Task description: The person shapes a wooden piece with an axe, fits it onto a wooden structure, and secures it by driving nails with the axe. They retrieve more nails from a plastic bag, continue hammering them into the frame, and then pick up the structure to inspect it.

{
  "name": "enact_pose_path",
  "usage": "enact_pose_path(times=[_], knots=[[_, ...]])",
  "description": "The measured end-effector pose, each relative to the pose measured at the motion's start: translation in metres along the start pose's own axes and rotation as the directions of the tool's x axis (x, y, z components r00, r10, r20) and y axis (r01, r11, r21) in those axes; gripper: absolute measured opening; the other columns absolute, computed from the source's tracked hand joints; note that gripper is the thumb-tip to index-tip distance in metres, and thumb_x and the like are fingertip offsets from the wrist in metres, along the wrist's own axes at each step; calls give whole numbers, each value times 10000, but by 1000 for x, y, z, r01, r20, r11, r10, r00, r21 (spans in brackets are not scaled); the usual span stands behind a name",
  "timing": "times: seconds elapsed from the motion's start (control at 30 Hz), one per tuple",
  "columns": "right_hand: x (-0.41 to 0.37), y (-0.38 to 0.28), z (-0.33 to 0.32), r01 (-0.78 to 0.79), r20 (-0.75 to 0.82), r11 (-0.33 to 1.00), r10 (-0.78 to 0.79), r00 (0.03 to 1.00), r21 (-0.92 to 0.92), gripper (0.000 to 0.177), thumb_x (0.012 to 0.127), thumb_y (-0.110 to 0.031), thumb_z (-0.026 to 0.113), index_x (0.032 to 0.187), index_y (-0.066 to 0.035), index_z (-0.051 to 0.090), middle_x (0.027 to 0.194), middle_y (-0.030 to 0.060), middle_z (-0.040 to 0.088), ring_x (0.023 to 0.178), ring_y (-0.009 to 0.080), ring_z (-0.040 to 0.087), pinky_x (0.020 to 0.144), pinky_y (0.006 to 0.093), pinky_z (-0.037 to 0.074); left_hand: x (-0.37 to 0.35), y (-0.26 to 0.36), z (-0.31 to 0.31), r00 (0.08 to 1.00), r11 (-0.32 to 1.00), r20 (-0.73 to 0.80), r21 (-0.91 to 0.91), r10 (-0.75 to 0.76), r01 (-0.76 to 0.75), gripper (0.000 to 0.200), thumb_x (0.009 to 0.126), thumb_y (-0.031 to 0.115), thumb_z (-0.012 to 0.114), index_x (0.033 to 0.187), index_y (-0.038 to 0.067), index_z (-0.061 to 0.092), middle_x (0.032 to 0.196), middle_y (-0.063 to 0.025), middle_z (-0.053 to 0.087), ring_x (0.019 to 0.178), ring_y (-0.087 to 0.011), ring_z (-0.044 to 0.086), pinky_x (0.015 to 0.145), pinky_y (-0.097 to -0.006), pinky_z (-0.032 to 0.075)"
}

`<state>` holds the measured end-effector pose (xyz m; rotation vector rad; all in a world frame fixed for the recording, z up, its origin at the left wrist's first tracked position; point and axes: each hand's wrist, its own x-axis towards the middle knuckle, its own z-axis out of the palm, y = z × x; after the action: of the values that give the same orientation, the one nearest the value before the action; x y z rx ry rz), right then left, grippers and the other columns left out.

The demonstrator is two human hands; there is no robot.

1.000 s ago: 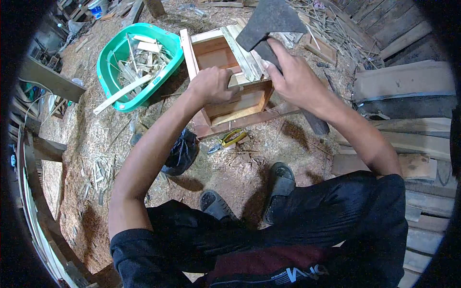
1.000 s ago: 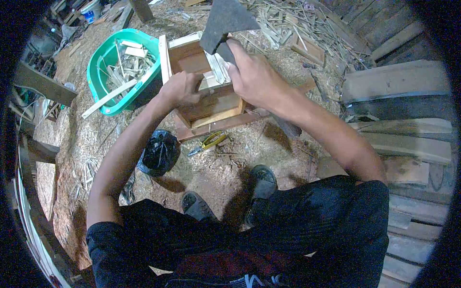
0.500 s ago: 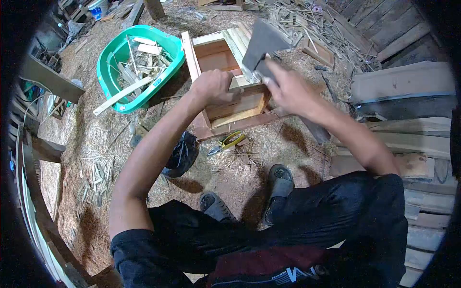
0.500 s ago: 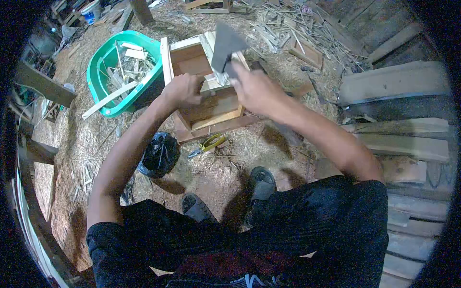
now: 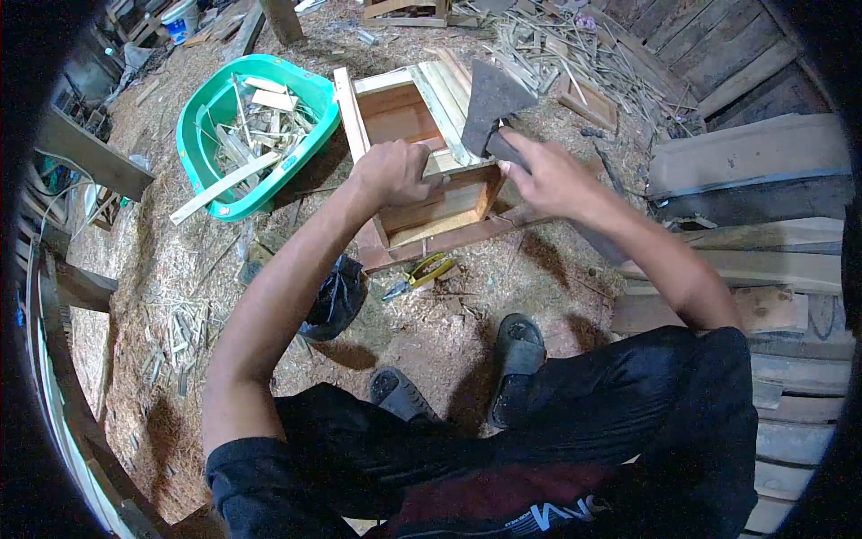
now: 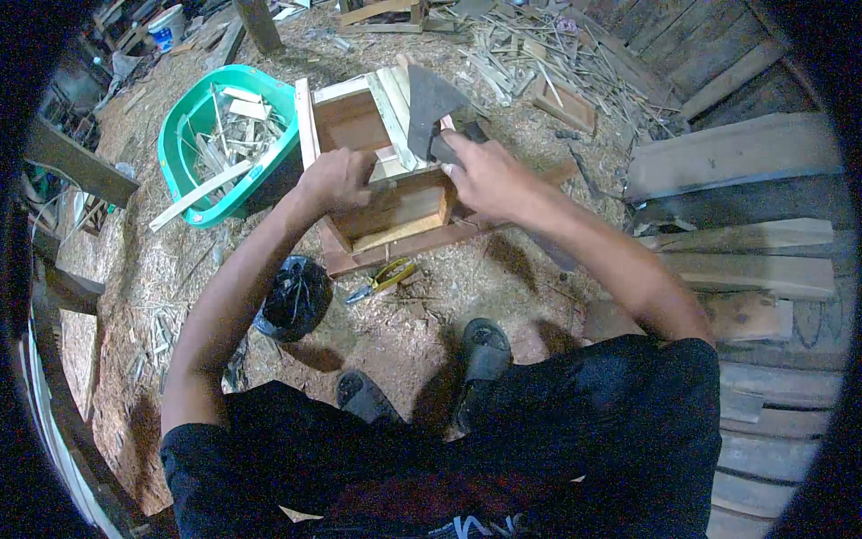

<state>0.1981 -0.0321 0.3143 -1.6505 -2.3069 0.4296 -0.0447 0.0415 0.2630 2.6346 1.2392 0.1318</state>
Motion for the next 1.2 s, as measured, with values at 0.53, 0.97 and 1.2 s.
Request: enact_pose_path(times=[0.53, 0.97, 1.2], knots=[[20, 67, 25, -166, -227, 893, 279, 933, 417, 419, 986, -399, 541, 1089, 7, 529, 767, 100, 641, 577, 199, 638, 565, 336, 555, 9, 0, 2, 990, 958, -46, -261, -132, 115, 590, 924, 573, 498, 1058, 27, 677, 888, -234, 698, 858, -387, 688, 784, -488, 530], [-32, 148, 154, -393, 133, 897, 372, 919, 203, 541, 962, -498, 502, 1148, -12, 648, 1092, 205, 683, 940, 358, 666, 850, 450, 509, 86, -18, 30, 868, -110, 338, -941, -365, 320, 89, 855, 47, 659, 933, 10, 679, 805, -50, 637, 658, -148, 585, 621, -285, 485], [18, 200, 102, -651, 194, 605, 647, 738, 458, 650, 1002, -579, 381, 920, 4, 655, 811, 137, 682, 725, 254, 662, 629, 441, 494, 42, 10, 18, 883, -204, 308, -947, -354, 248, 87, 874, 11, 625, 944, 14, 574, 865, -66, 589, 718, -135, 571, 647, -284, 525]])
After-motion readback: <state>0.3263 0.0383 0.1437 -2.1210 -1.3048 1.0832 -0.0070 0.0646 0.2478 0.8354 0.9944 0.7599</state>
